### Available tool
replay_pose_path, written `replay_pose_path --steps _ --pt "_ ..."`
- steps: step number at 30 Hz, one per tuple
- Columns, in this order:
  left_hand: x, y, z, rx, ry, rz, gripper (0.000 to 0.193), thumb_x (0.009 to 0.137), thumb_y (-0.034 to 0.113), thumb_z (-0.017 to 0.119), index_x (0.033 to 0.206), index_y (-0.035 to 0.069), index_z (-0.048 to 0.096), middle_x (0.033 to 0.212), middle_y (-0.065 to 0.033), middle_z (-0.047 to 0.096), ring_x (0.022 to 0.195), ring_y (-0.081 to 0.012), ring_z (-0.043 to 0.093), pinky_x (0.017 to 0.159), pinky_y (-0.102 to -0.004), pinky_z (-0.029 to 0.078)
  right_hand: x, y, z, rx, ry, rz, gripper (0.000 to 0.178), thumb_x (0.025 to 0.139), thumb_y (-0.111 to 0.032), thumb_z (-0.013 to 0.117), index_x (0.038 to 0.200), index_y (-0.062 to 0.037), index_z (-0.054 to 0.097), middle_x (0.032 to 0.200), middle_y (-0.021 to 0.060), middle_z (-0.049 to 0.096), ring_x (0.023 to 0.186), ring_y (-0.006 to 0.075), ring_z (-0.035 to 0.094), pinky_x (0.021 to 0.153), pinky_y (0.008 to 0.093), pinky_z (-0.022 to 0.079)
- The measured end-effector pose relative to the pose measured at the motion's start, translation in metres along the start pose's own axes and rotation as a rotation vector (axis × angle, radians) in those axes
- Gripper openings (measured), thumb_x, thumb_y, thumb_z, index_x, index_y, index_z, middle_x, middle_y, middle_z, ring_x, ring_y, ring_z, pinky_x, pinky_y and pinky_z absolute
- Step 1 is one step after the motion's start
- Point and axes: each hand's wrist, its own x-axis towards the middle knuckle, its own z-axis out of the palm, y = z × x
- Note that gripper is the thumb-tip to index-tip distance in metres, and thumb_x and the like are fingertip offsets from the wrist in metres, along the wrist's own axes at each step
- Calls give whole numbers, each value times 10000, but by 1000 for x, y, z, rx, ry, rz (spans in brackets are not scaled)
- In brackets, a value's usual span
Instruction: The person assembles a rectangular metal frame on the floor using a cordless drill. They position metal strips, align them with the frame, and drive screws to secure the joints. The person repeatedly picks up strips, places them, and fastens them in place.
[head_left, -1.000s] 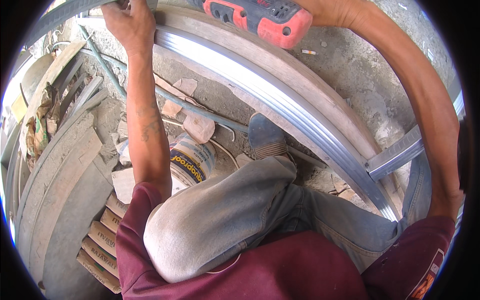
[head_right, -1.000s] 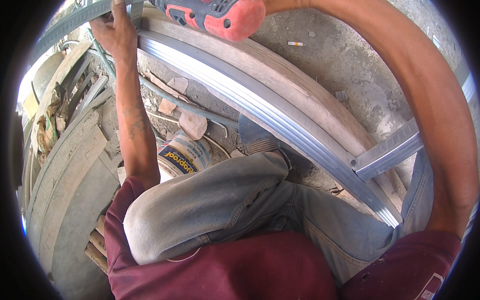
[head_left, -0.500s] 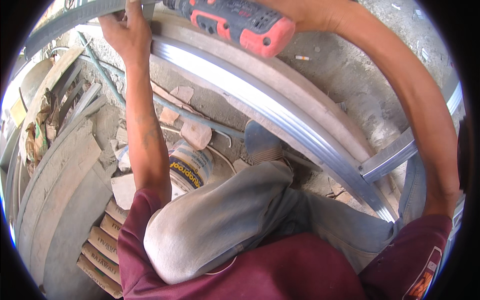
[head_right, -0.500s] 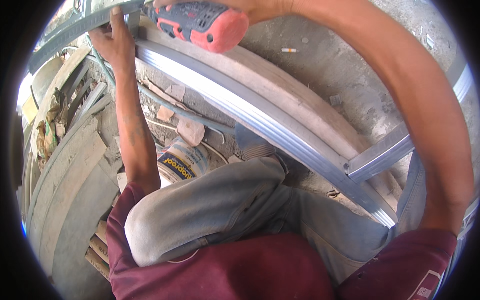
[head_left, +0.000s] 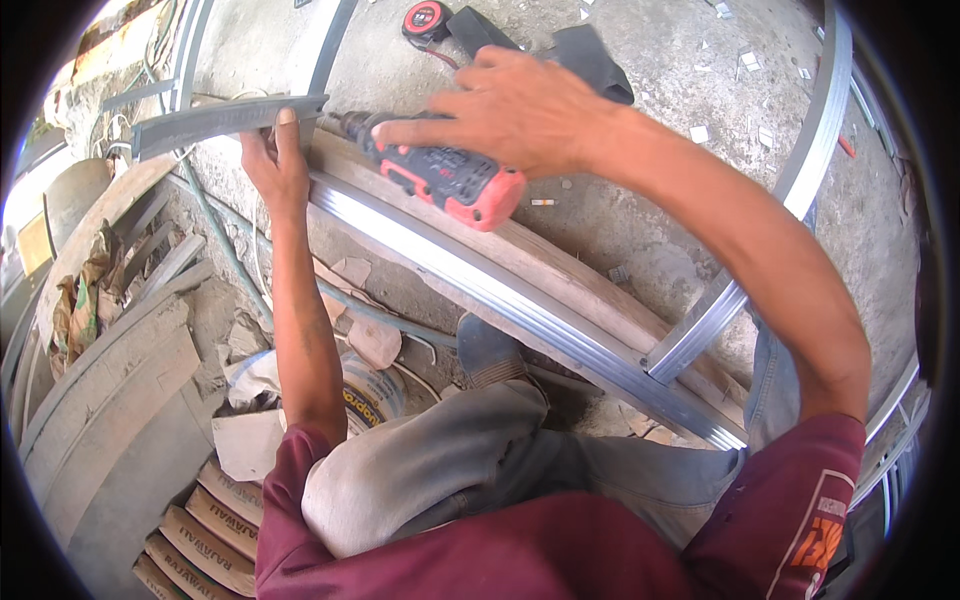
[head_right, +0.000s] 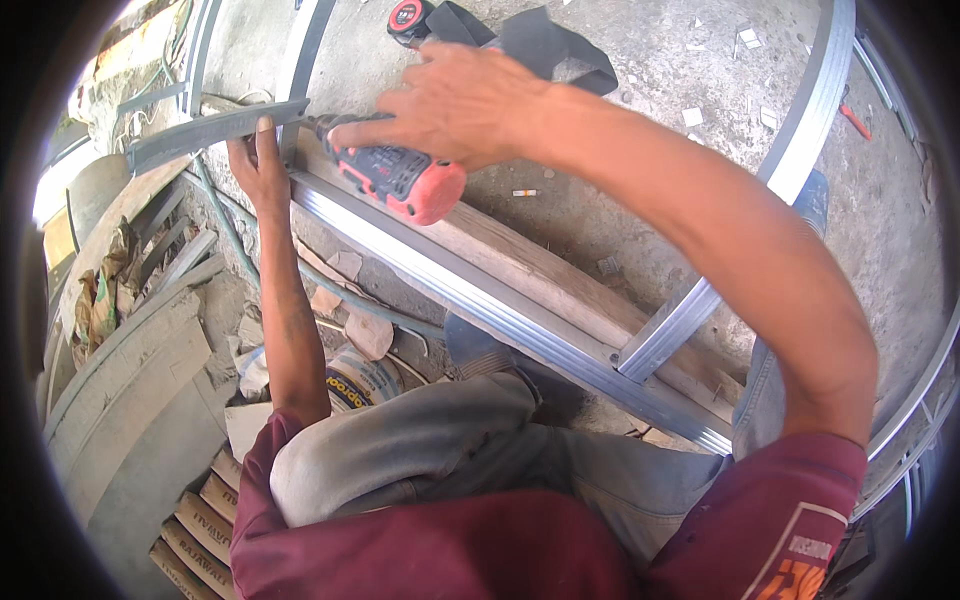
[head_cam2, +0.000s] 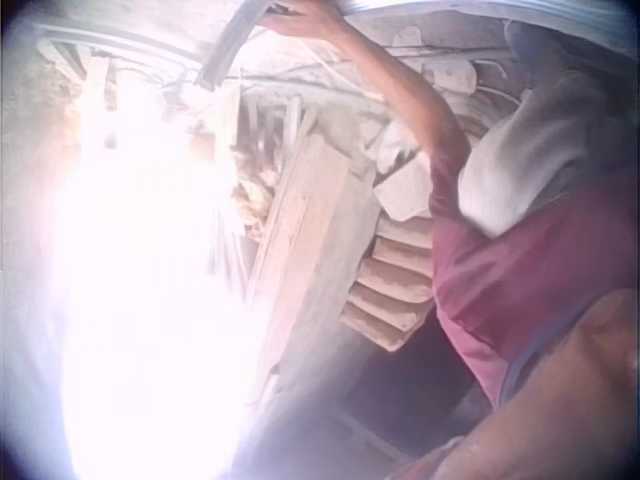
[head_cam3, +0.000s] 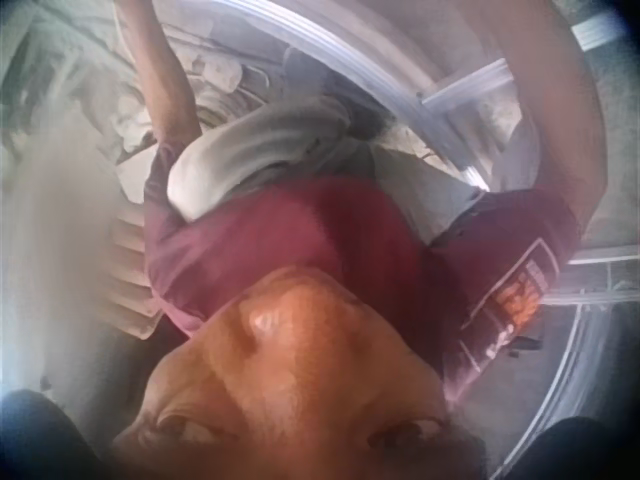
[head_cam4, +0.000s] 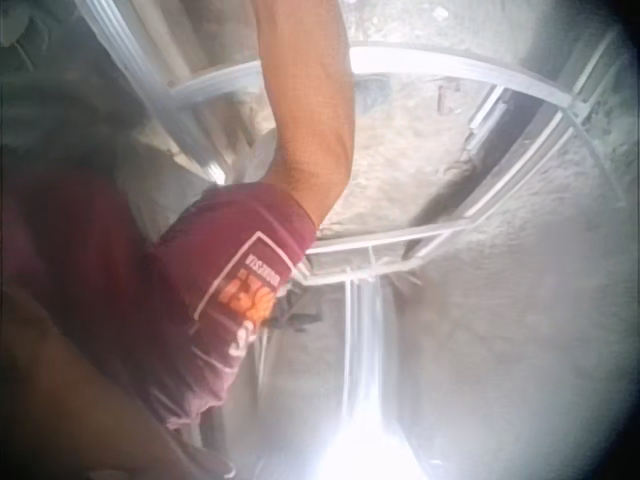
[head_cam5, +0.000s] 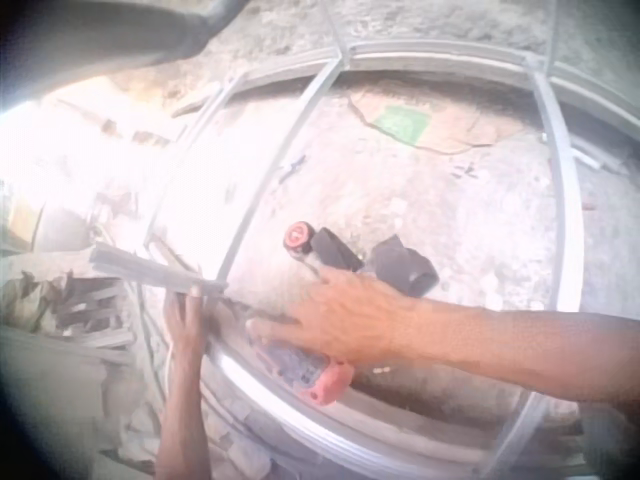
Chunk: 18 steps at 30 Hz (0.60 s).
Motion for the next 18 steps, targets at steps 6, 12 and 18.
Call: replay_pose_path --steps 6,12,18 --pt "-5 10 -2 -174 325 156 365 1028 205 503 1236 -88 559 1161 -167 592 1063 -271 603 998 -412 475 -68 14 -88 -151 -127 -4 672 934 -170 578 1529 -429 404 1044 -7 653 896 195 651 886 368 491" --pt "-48 132 -20 -47 59 525 114 1018 127 565 1029 16 539 893 -143 580 778 -226 548 742 -361 482 -171 0 -190 -213 7 261 606 869 -186 617 1462 -289 549 1091 22 660 825 214 599 846 347 476" --pt "29 215 148 -157 -753 272 145 953 115 646 1070 29 639 1018 -154 650 892 -321 659 813 -389 523 -289 -27 -189 -3 430 951 616 850 -87 717 1435 -67 528 1079 97 676 888 193 648 842 351 514"
